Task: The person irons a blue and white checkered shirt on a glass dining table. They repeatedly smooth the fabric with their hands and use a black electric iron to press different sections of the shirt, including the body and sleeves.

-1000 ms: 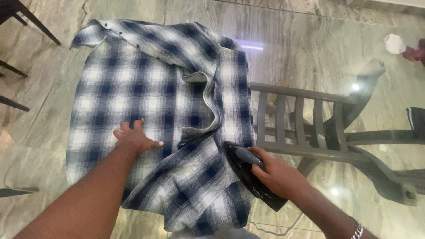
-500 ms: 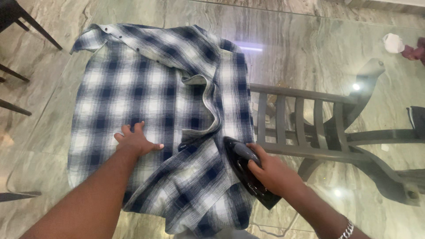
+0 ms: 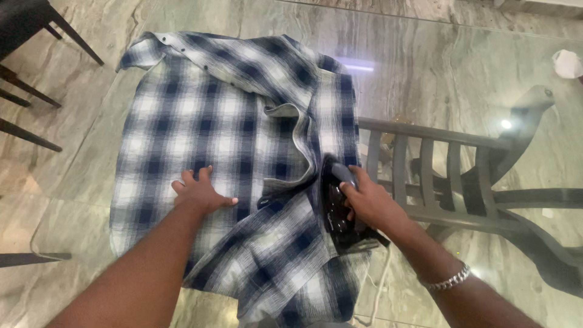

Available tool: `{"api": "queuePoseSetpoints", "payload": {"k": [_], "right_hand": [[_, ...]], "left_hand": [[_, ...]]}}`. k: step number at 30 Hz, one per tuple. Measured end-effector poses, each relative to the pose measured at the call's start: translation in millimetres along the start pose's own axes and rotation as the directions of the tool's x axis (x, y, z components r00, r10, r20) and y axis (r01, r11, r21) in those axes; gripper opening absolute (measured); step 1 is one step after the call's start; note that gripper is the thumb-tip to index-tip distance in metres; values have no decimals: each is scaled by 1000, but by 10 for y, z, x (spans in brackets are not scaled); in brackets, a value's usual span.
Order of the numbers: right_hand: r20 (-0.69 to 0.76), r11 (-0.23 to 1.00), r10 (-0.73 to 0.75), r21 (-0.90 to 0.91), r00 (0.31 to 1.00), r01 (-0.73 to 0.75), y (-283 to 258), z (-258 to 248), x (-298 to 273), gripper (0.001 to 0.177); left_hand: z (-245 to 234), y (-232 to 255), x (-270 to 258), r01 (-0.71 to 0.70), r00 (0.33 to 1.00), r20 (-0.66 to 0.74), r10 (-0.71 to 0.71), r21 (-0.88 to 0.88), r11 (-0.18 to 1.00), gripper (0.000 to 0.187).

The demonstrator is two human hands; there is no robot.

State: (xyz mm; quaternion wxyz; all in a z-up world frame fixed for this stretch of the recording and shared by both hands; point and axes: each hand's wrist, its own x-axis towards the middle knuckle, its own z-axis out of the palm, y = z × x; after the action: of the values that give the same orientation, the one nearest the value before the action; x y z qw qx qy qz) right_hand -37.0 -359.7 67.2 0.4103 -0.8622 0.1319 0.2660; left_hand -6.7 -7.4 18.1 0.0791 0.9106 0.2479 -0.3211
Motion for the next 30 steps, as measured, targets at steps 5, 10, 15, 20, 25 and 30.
{"api": "queuePoseSetpoints", "payload": {"k": [5, 10, 15, 20, 25, 30], "right_hand": [[-45, 992, -18, 123, 999, 23, -118, -33, 450, 68], [-107, 998, -56, -17, 993, 55, -106, -92, 436, 65], [-63, 1000, -6, 0, 998, 6, 16, -45, 143, 66], [-77, 1000, 21, 11, 997, -20, 77, 15, 78, 67], [-127, 996, -75, -52, 989, 69, -30, -79, 410, 65], [-93, 990, -13, -138, 996, 0, -338, -307, 836, 66]], "left_hand": [[-8, 0, -20, 3, 1000, 5, -3, 16, 1000, 121], [-26, 2, -23, 4, 1000, 17, -5, 18, 1000, 121], [-20, 13, -18, 6, 1000, 31, -6, -5, 1000, 121], [-24, 19, -25, -2, 1000, 28, 2, 7, 1000, 121], [-51, 15, -62, 0, 1000, 25, 0, -8, 1000, 121], [-105, 41, -84, 9, 997, 82, -11, 28, 1000, 121]]}}
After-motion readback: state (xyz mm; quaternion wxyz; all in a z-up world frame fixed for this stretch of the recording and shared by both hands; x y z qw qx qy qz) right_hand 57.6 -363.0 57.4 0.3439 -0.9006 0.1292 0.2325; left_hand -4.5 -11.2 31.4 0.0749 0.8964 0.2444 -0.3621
